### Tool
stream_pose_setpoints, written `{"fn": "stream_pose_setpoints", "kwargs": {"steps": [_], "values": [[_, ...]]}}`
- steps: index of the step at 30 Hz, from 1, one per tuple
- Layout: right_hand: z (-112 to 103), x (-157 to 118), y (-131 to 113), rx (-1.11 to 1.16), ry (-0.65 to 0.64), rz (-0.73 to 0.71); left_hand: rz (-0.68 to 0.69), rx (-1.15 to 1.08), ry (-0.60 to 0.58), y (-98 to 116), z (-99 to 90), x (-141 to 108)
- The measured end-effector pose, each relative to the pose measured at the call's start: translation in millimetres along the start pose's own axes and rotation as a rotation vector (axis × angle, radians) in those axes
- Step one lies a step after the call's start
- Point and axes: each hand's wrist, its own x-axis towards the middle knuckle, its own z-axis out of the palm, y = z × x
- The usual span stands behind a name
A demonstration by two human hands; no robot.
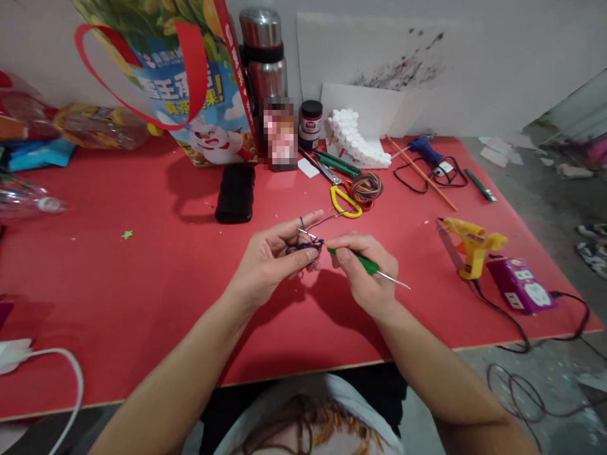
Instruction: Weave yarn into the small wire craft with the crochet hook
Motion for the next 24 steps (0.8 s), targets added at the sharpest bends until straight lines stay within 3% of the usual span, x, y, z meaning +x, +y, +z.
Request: {"fn": "stream_pose_setpoints", "kwargs": {"steps": [13,24], "values": [[-11.0,5.1,-6.8,-0.010,-0.049,-0.002,-0.016,-0.010,0.063,13.8,-2.9,0.9],[-24.9,15.7,-16.9,0.000,-0.146,0.019,-0.054,0.096,-0.031,14.8,-8.3,-0.2]]}}
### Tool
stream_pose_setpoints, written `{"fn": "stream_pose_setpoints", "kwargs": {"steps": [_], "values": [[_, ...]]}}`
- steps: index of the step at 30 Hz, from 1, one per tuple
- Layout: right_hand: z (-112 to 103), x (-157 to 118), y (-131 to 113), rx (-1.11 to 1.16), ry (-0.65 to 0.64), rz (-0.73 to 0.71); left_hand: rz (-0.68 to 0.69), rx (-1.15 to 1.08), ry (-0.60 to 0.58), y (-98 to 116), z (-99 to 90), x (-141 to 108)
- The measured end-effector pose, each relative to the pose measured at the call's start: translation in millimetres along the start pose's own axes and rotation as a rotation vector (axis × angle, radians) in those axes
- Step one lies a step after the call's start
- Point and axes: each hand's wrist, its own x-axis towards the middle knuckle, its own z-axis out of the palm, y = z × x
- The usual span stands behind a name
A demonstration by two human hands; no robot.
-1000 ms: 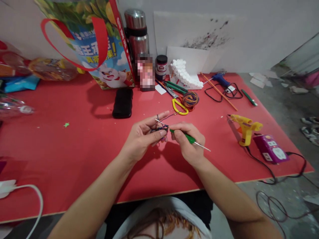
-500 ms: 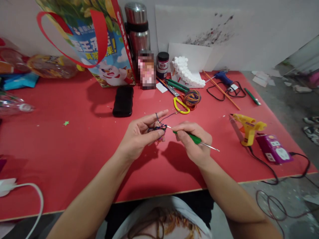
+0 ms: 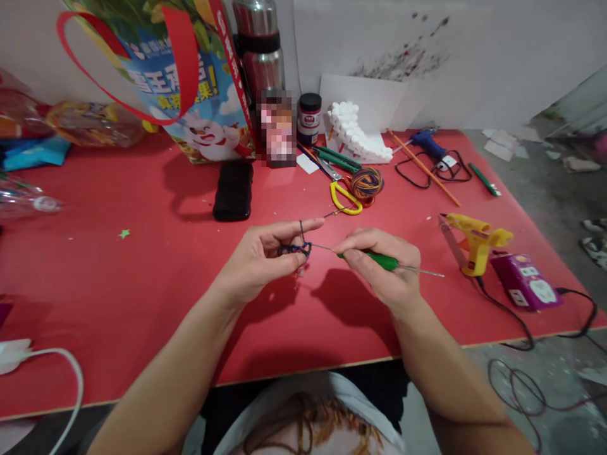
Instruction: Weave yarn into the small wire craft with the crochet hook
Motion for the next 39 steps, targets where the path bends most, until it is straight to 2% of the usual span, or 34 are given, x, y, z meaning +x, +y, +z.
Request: {"fn": "stream_pose_setpoints", "kwargs": {"steps": [4,8,12,15,18,21,25,28,35,39], "values": [[-8.2,2.1,-0.2,0.024,-0.077,0.013,-0.055,0.027,-0.095,2.5,-2.2,-0.8],[-18.8,4.7,-0.3,0.099,-0.171,0.111,-0.128,0.043,-0.228,1.6,-5.2,-0.2],[-26.0,6.8,4.0,0.292,-0.234,0.247,-0.176,0.033,-0.323,-2.6,-7.4,-0.6],[-23.9,8.1,9.6,0.465,-0.238,0.322,-0.188,-0.002,-0.352,-5.1,-5.6,-1.7],[-13.8,8.2,14.0,0.592,-0.176,0.344,-0.126,-0.029,-0.289,-8.6,0.6,-2.2],[2.5,5.6,14.6,0.654,-0.044,0.368,-0.008,-0.068,-0.117,-15.6,10.6,-1.0],[24.0,0.5,12.1,0.668,0.070,0.382,0.010,-0.180,-0.002,-26.8,23.8,2.0],[31.1,-0.6,13.0,0.677,0.142,0.388,0.070,-0.193,0.071,-30.4,27.8,3.4],[31.9,0.8,22.1,0.714,0.169,0.400,0.123,-0.052,0.148,-22.8,21.6,3.2],[34.6,0.1,22.6,0.713,0.142,0.429,0.111,-0.089,0.198,-23.4,21.9,4.1]]}}
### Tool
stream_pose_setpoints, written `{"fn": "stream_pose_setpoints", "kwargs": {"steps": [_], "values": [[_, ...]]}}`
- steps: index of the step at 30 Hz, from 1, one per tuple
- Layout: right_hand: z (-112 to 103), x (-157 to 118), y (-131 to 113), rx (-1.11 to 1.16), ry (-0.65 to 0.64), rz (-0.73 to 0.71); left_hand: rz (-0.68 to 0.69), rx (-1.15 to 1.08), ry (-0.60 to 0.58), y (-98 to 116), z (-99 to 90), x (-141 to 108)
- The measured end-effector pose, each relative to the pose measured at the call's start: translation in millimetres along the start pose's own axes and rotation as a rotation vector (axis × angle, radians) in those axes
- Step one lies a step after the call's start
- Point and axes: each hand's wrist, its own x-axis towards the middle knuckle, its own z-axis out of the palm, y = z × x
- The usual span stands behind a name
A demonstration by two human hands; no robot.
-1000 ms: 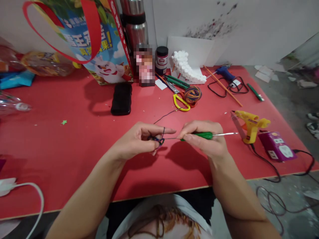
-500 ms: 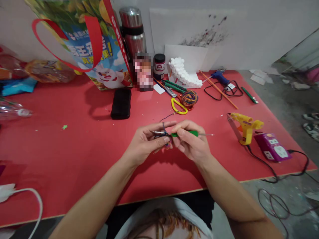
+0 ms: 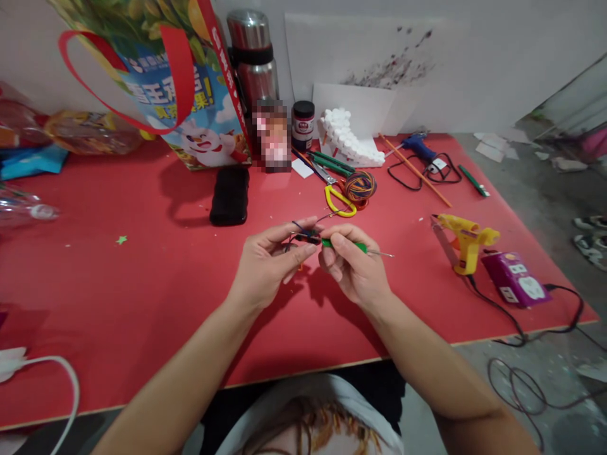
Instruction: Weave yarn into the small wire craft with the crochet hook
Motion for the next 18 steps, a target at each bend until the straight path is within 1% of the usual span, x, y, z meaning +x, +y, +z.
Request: {"fn": "stream_pose_setpoints", "kwargs": {"steps": [4,6,10,12,15,18], "values": [[2.1,-1.4,-0.2,0.009,-0.053,0.009,0.058,0.003,0.055,-5.3,1.4,2.5],[2.4,-2.4,-0.4,0.002,-0.049,-0.033,0.031,0.006,0.082,-6.3,2.0,4.0],[1.7,-5.4,0.8,-0.047,-0.020,-0.163,-0.068,-0.025,0.139,-3.8,5.3,4.6],[0.6,-6.4,1.3,-0.107,-0.005,-0.205,-0.070,-0.026,0.154,-1.8,7.5,3.6],[-1.2,-5.0,1.0,-0.148,0.017,-0.232,-0.048,-0.031,0.125,-0.7,9.1,2.0],[-1.6,-1.2,0.5,-0.104,0.021,-0.233,-0.018,-0.047,0.072,-2.8,7.2,1.5]]}}
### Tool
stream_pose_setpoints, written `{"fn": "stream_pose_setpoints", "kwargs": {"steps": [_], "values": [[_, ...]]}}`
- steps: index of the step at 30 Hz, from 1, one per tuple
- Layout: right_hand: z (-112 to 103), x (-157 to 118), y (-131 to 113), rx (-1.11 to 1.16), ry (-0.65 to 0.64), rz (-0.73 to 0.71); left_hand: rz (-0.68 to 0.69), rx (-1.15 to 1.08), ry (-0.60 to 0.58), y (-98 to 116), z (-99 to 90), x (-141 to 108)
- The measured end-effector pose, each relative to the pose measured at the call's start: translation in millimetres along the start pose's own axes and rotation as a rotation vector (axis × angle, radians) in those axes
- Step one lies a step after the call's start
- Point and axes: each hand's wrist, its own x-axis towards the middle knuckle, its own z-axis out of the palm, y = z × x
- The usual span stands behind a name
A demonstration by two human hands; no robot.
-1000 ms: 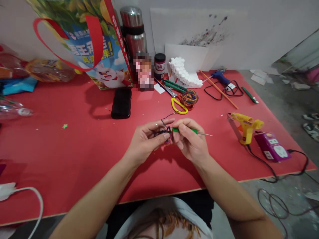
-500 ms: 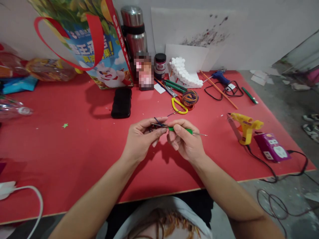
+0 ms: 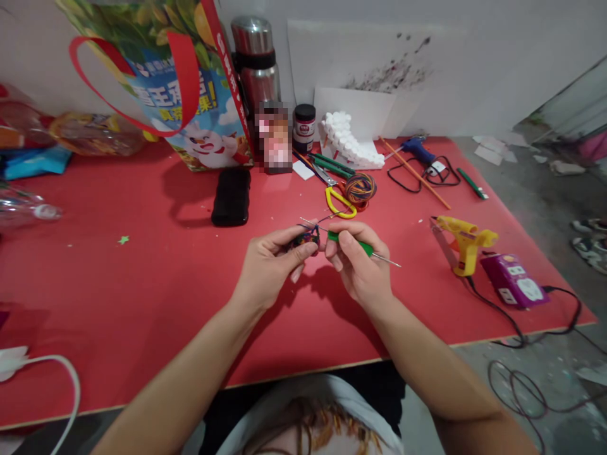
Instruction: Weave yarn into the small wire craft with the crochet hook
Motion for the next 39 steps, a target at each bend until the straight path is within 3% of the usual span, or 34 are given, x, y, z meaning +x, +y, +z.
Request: {"fn": "stream_pose_setpoints", "kwargs": {"steps": [4,7,11,21,39], "values": [[2.2,2.6,1.8,0.043,0.011,0.031,0.056,-0.009,-0.033,-4.7,-4.7,1.5],[4.2,1.2,3.7,0.062,0.003,0.065,0.086,0.003,0.006,-6.3,-5.6,3.5],[5.9,-1.3,5.2,0.082,-0.019,0.104,0.055,-0.007,0.058,-5.4,-3.9,4.9],[4.6,-1.1,5.6,0.055,0.024,0.071,-0.087,-0.045,0.027,-5.8,-5.1,7.1],[4.3,-2.2,9.0,0.070,0.002,0.136,-0.033,-0.037,0.017,-7.2,-4.7,5.1]]}}
